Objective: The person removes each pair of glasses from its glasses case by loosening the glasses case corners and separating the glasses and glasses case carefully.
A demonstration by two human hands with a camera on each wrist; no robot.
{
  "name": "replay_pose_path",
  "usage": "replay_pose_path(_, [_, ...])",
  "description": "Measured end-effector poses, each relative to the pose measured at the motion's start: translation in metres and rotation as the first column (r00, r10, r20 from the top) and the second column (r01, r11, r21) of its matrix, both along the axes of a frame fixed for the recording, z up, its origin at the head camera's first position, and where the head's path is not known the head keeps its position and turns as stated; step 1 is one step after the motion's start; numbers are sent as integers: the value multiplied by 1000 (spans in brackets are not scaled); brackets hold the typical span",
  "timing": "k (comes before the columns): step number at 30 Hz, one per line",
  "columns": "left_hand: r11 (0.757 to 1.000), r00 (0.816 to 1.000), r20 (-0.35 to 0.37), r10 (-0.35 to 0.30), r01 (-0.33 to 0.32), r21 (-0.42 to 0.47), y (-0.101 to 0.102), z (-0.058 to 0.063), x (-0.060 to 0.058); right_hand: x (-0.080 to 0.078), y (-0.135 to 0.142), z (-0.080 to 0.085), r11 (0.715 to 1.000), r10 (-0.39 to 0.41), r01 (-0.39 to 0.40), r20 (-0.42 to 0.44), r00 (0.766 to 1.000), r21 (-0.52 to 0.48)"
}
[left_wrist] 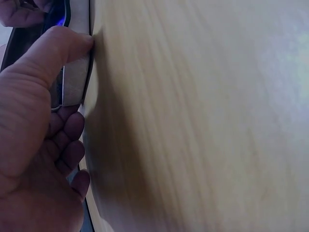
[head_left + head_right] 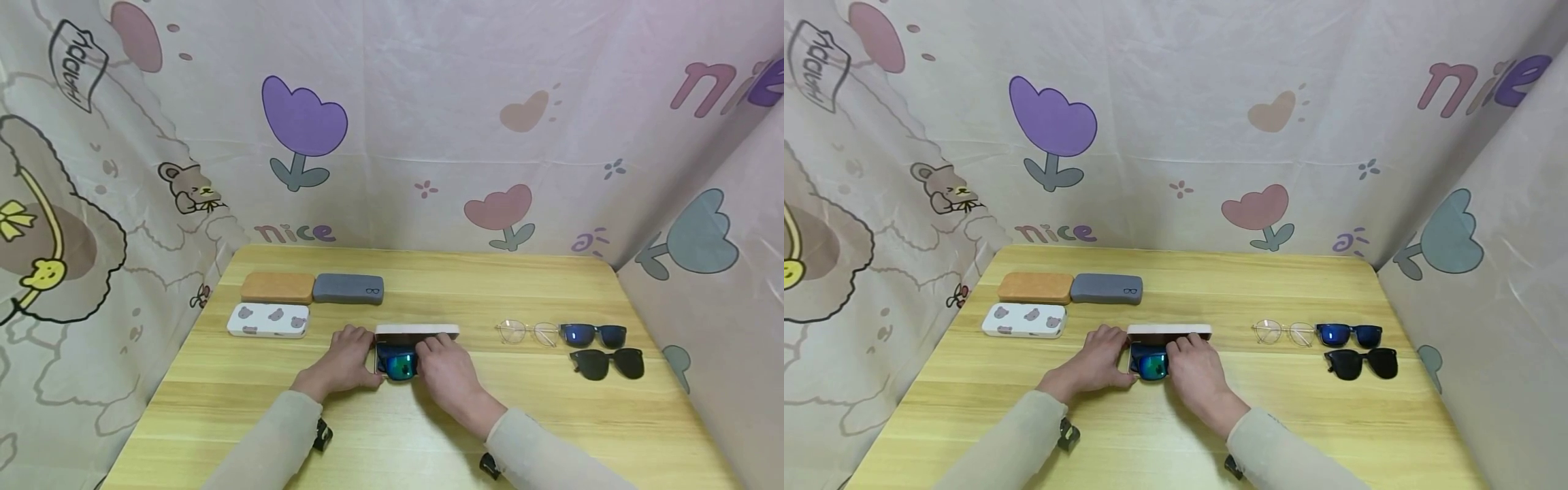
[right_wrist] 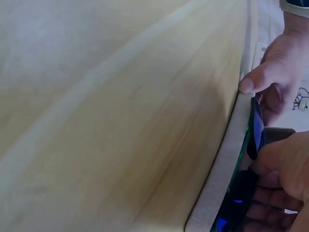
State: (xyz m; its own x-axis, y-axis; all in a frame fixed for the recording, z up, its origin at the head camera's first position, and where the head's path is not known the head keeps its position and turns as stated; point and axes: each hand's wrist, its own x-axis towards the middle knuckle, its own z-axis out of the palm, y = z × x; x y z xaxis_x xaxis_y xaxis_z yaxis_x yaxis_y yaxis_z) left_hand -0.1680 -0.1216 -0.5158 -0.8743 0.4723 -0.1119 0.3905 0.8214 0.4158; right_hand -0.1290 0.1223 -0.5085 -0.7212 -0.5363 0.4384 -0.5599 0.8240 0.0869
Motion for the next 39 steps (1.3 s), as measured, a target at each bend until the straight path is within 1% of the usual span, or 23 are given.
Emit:
replay_pose_path(7, [1000, 1000, 1, 1, -1, 8, 0, -1, 0, 1, 8, 6, 1000, 12, -12, 13, 1000, 20])
replay_pose_path(16, [1000, 1000, 5, -6, 6, 4, -1, 0, 1, 4, 22, 12, 999, 33, -32, 32, 999, -8])
replay_pose_path(22, [1000, 1000, -7, -9, 9, 11, -1, -1, 1, 8, 38, 20, 998, 41, -39, 45, 998, -57])
replay_pose_path(26, [1000, 1000, -14, -15, 15, 9, -1, -2, 1, 10, 54, 23, 995, 52, -49, 31, 998, -85])
replay_pose_path(30, [1000, 1000, -12, -14, 14, 3, 0, -3, 0, 12, 75, 24, 992, 52, -50, 13, 999, -116])
replay_pose_path(33, [1000, 1000, -12, -9, 9, 3, 0, -4, 0, 14, 94, 20, 990, 30, -28, 12, 999, -135])
replay_pose_path(39, [1000, 1000, -15, -16, 16, 3, 0, -2, 0, 13, 136, 11, 987, -55, 59, 34, 998, -148])
